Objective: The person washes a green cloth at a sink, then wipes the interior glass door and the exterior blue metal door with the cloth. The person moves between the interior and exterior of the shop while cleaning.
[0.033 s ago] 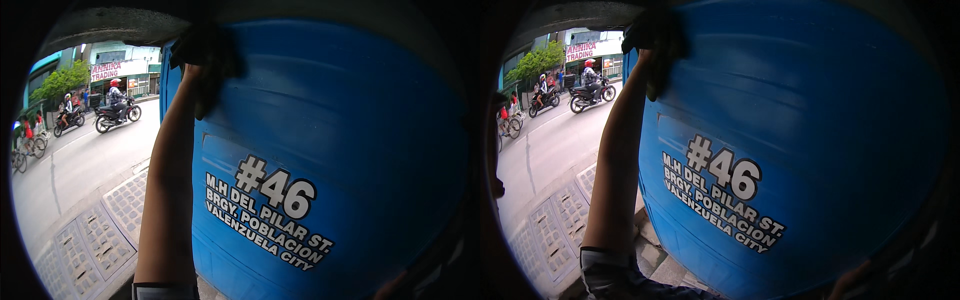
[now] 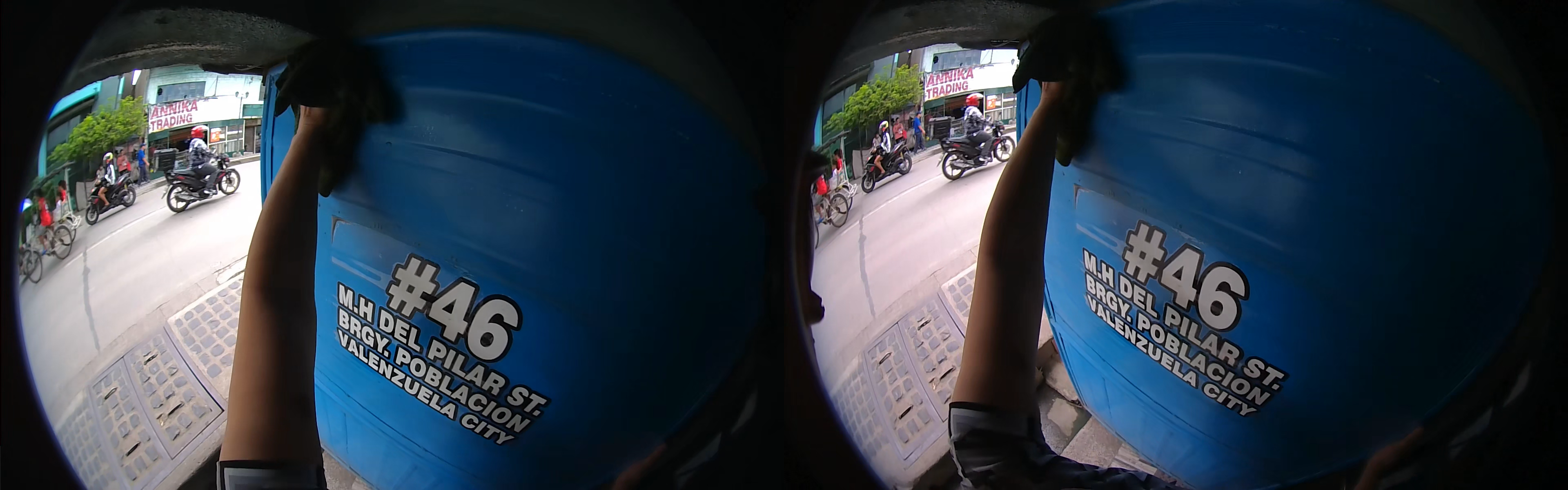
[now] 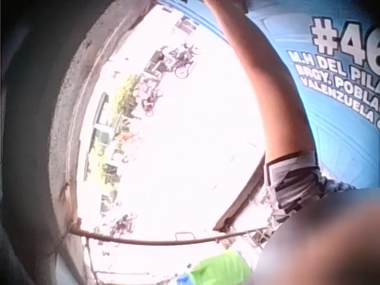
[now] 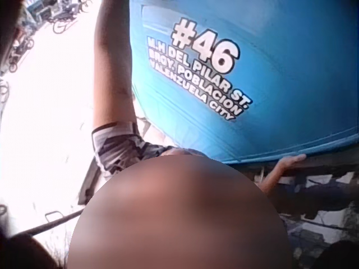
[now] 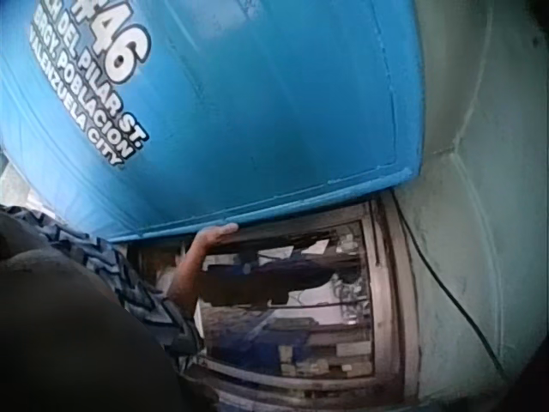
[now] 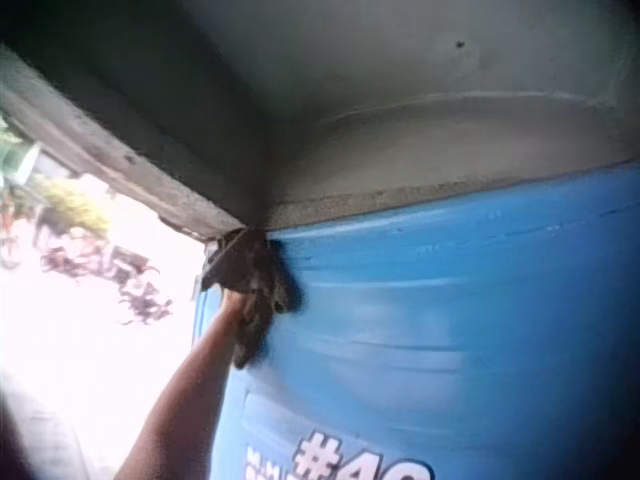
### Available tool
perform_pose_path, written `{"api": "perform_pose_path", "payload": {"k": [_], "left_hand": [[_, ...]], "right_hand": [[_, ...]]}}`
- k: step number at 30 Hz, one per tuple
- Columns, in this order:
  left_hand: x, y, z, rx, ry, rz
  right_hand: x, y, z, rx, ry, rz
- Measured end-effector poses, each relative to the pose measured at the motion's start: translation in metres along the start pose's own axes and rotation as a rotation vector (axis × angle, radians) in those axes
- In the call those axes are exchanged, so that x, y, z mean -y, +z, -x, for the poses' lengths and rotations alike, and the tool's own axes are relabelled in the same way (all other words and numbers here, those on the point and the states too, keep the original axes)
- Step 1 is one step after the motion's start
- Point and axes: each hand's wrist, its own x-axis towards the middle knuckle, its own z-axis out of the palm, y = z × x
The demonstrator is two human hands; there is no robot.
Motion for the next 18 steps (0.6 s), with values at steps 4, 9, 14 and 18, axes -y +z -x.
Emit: {"api": "perform_pose_path", "payload": {"k": [4, 9, 14, 18], "left_hand": [[0.059, -0.002, 0.044, -0.005, -0.138, -0.018], [0.094, -0.031, 0.174, 0.009, -0.336, -0.038], [0.117, -0.047, 0.225, 0.021, -0.455, -0.054], [0.116, -0.042, 0.186, -0.022, -0.422, -0.079]], "right_hand": [[-0.004, -0.002, -0.001, -0.039, -0.025, 0.061], [-0.037, -0.005, -0.006, -0.072, -0.055, 0.0], [-0.098, -0.012, -0.023, -0.078, -0.334, 0.219], [-0.123, -0.014, -0.032, -0.078, -0.328, 0.146]]}}
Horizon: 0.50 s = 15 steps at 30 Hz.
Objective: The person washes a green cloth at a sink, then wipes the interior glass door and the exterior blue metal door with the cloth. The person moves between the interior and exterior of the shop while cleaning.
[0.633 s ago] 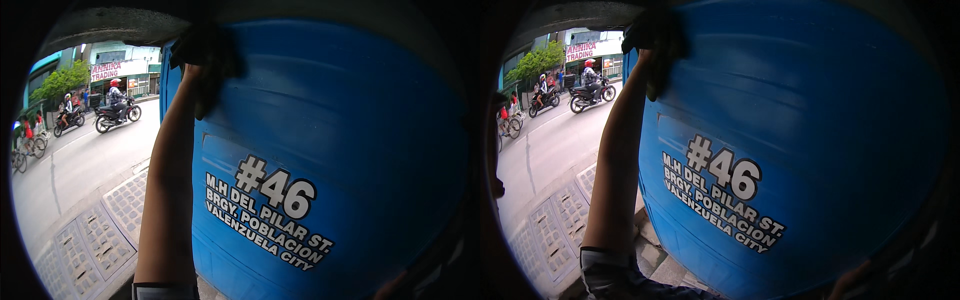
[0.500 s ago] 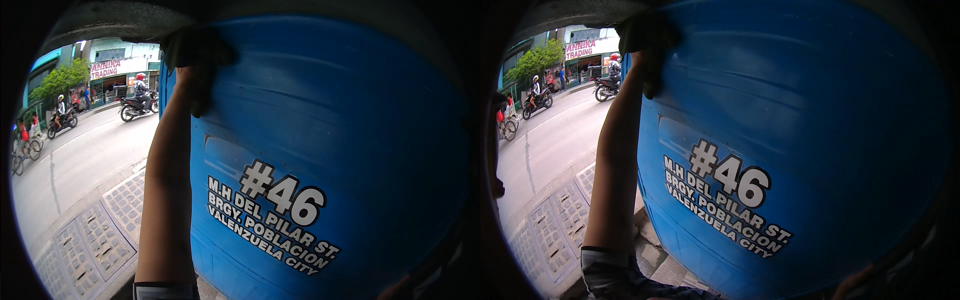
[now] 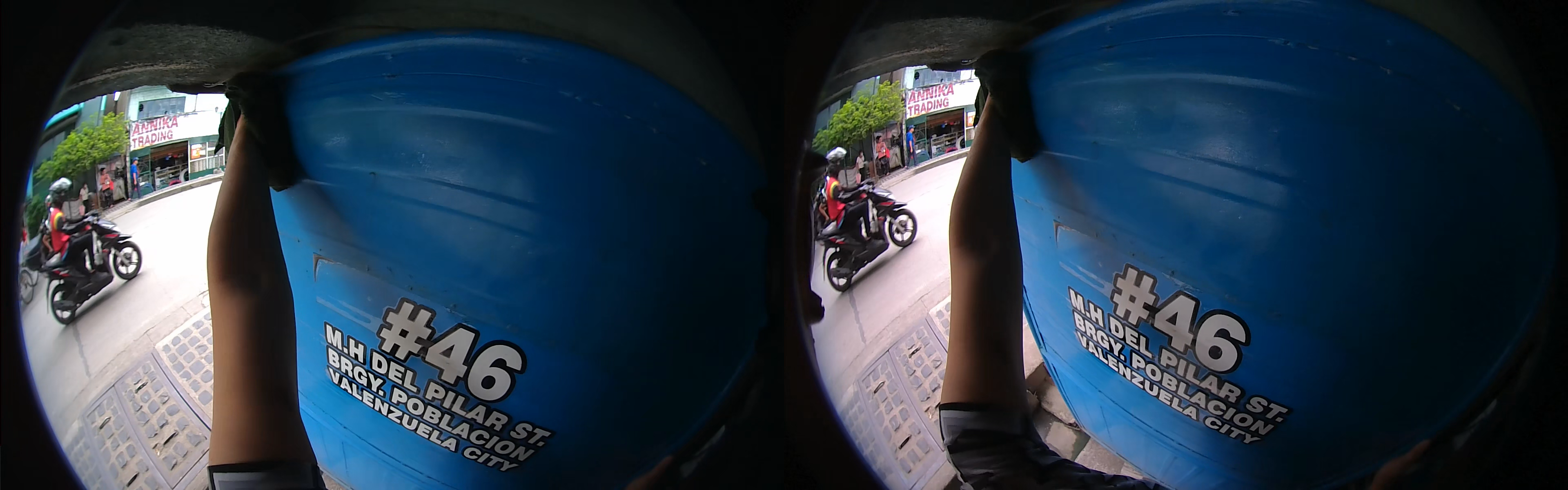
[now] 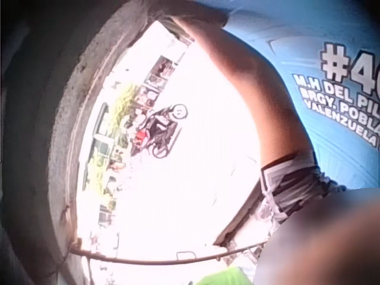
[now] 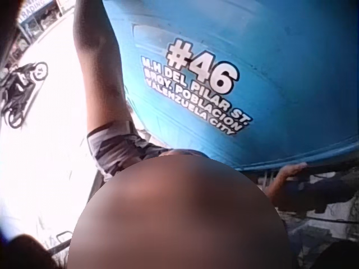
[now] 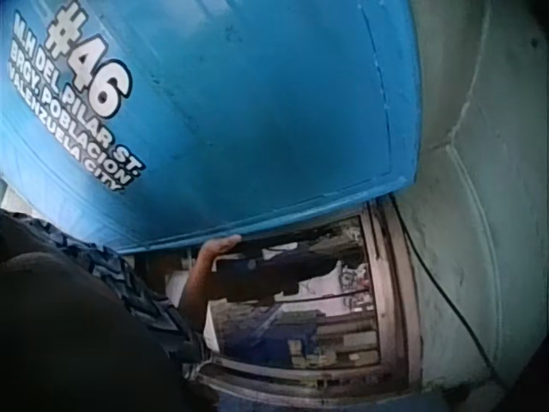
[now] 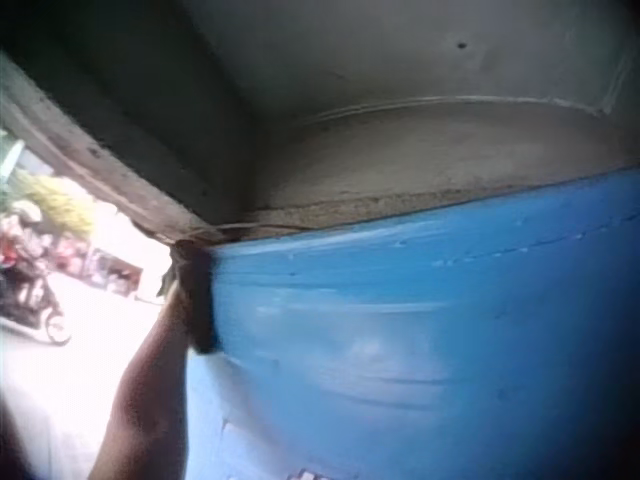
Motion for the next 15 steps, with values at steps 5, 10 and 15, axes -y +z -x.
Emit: {"api": "perform_pose_path", "payload": {"k": [5, 10, 15], "left_hand": [[-0.131, 0.035, -0.096, -0.151, 0.26, 0.013], [-0.28, 0.055, -0.05, -0.303, 0.699, 0.006], [-0.267, 0.037, -0.064, -0.034, 0.908, 0.449]], "right_hand": [[0.016, 0.004, -0.006, 0.019, 0.046, 0.016], [0.033, 0.009, -0.011, 0.038, 0.05, 0.007], [0.04, 0.011, -0.012, 0.044, 0.047, 0.037]]}}
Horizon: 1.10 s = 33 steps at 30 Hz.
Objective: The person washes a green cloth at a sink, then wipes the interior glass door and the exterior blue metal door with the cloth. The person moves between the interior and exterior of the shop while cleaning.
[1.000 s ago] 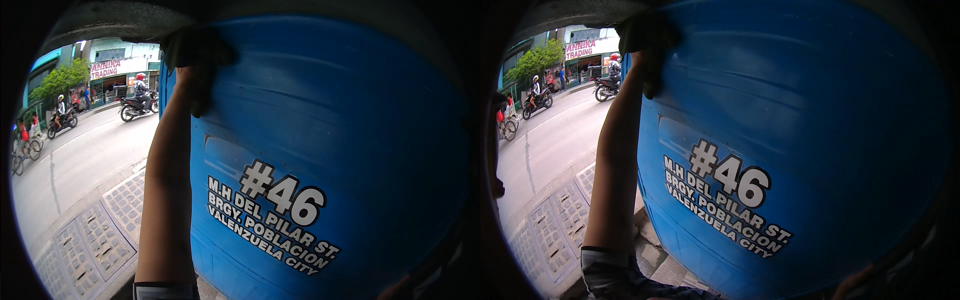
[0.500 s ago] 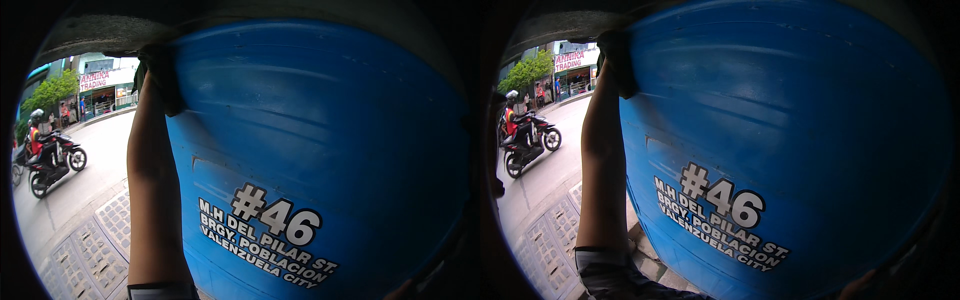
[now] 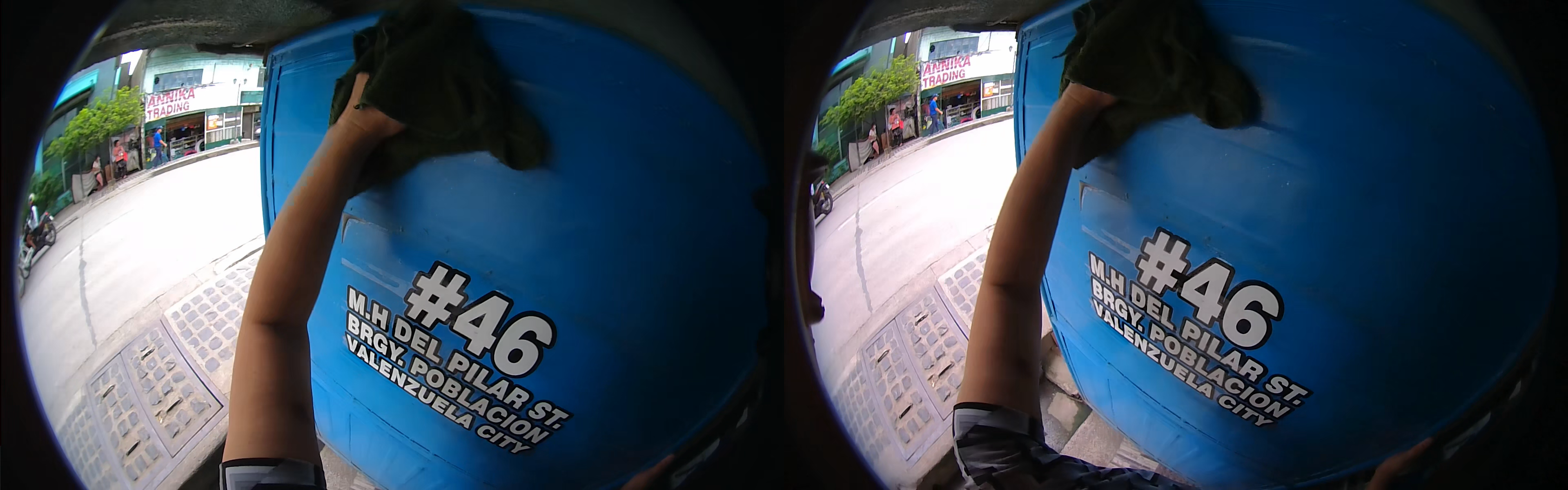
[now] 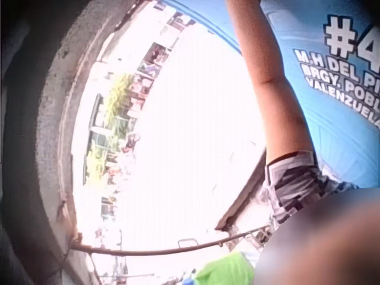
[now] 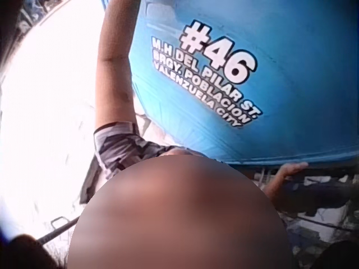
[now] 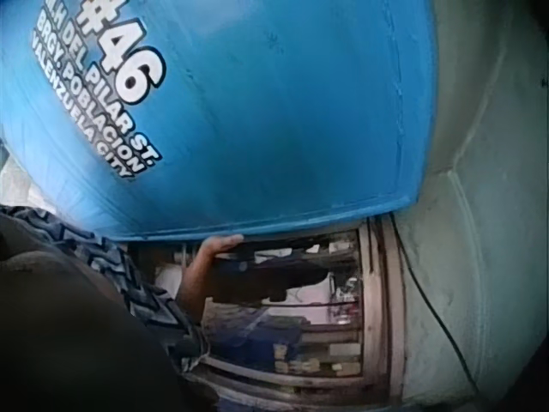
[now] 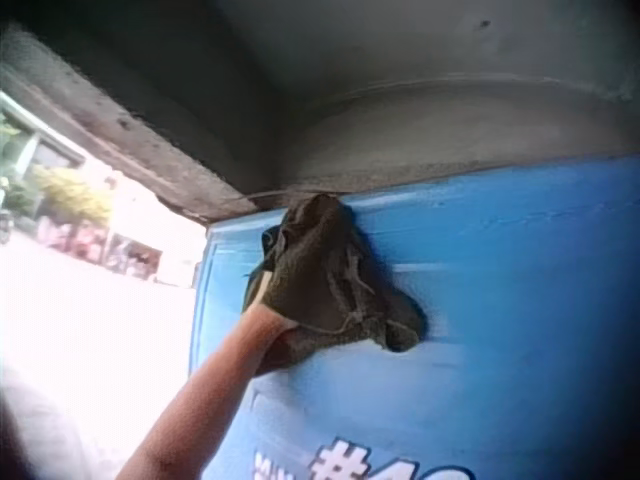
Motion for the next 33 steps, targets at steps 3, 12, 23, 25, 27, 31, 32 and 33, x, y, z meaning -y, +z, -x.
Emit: {"api": "perform_pose_path", "payload": {"k": [3, 12, 23, 25, 27, 31, 32, 33], "left_hand": [[0.047, -0.025, 0.042, 0.093, -0.141, -0.027], [0.046, -0.098, 0.351, 0.048, -1.066, -0.36], [-0.234, -0.065, 0.503, 0.167, -1.537, -0.368], [-0.153, -0.065, 0.449, 0.112, -1.375, -0.382], [-0.081, -0.063, 0.368, 0.066, -1.212, -0.37], [-0.028, -0.024, 0.156, 0.017, -0.911, -0.271], [-0.043, -0.004, 0.108, -0.027, -0.875, -0.198], [-0.072, 0.019, 0.068, 0.006, -0.743, -0.289]], "right_hand": [[-0.001, -0.003, 0.0, 0.006, -0.014, 0.023], [-0.001, -0.01, -0.005, 0.018, -0.057, 0.093], [0.014, -0.003, -0.004, -0.027, -0.143, 0.184], [0.014, -0.002, -0.005, -0.04, -0.157, 0.211], [0.015, 0.0, -0.005, -0.051, -0.171, 0.226], [0.02, 0.005, -0.003, -0.069, -0.206, 0.264], [0.02, 0.006, -0.003, -0.073, -0.217, 0.28], [0.021, 0.006, -0.003, -0.074, -0.229, 0.3]]}}
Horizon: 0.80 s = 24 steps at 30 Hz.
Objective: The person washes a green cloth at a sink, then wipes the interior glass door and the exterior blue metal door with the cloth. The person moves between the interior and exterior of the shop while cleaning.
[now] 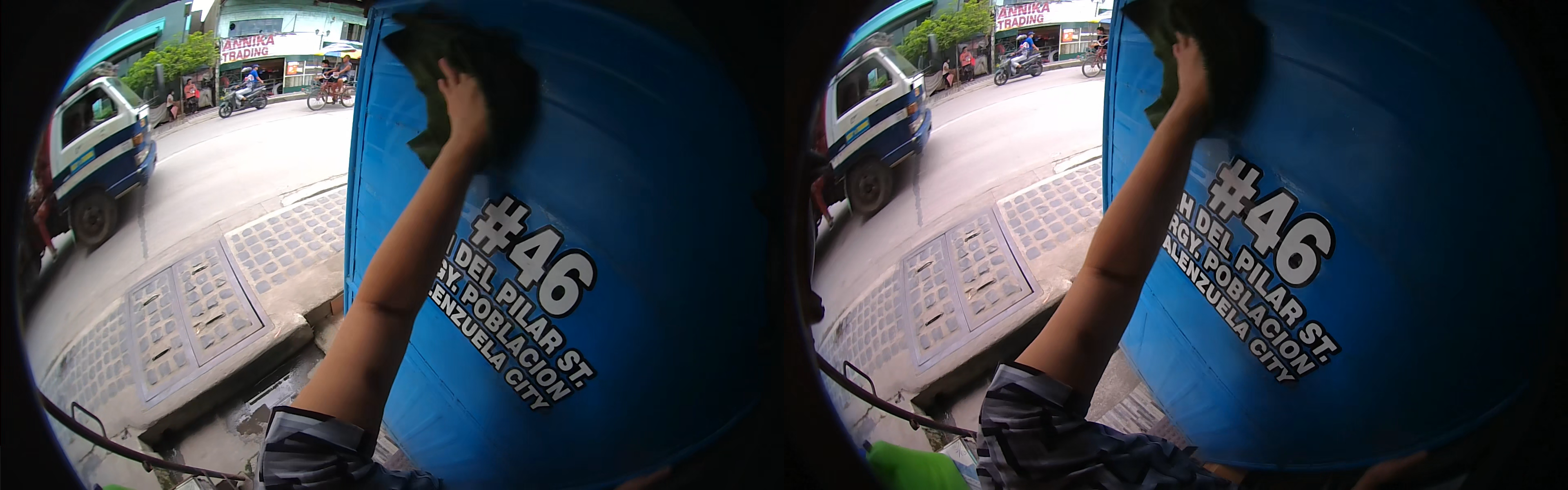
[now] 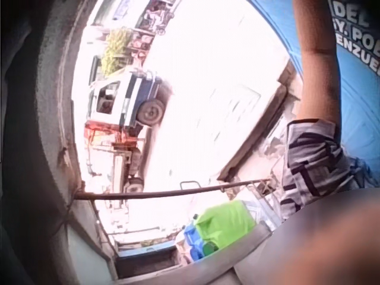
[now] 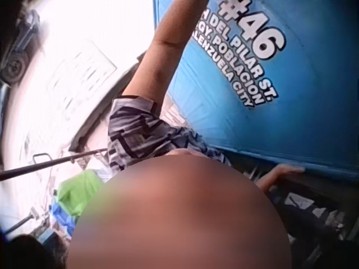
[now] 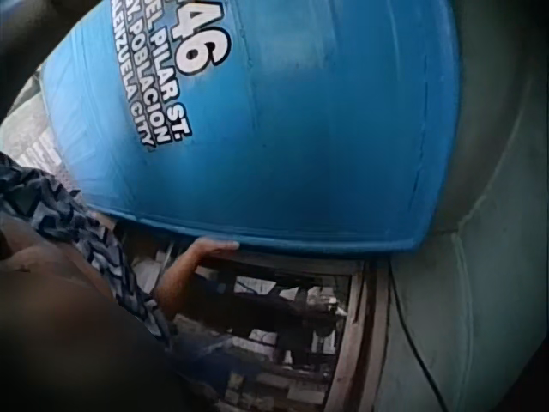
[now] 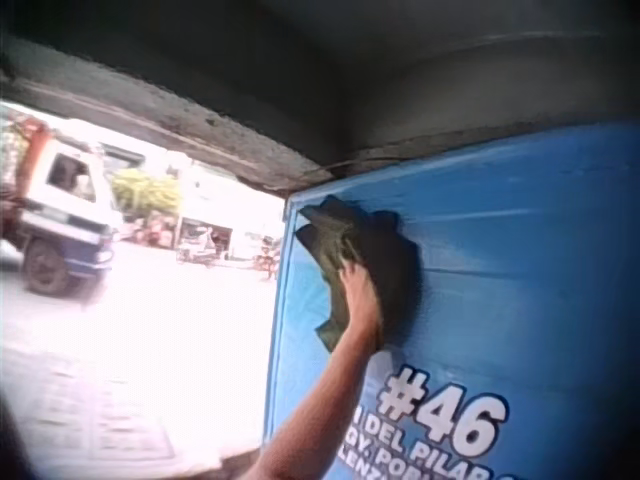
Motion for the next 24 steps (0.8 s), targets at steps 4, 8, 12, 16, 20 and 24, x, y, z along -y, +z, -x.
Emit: {"api": "perform_pose_path", "payload": {"k": [4, 8, 12, 16, 20, 24], "left_hand": [[-0.204, 0.005, 0.102, -0.003, 0.296, 0.009], [-0.295, -0.048, 0.232, 0.481, 0.588, 0.173], [-0.227, -0.049, 0.266, 0.724, 0.256, 0.347], [-0.045, -0.033, 0.215, 0.292, -0.114, 0.214], [0.135, -0.051, 0.137, 0.062, -0.174, -0.074], [0.206, -0.055, 0.111, -0.001, -0.391, -0.165]], "right_hand": [[-0.005, -0.004, 0.0, 0.002, -0.077, 0.146], [-0.011, -0.01, 0.006, 0.032, -0.126, 0.353], [-0.005, -0.011, 0.012, 0.056, -0.114, 0.243], [0.011, -0.011, 0.005, 0.11, 0.188, -0.207], [0.031, -0.023, -0.004, 0.134, 0.525, -0.604], [0.054, -0.04, -0.009, 0.137, 0.566, -0.756]]}}
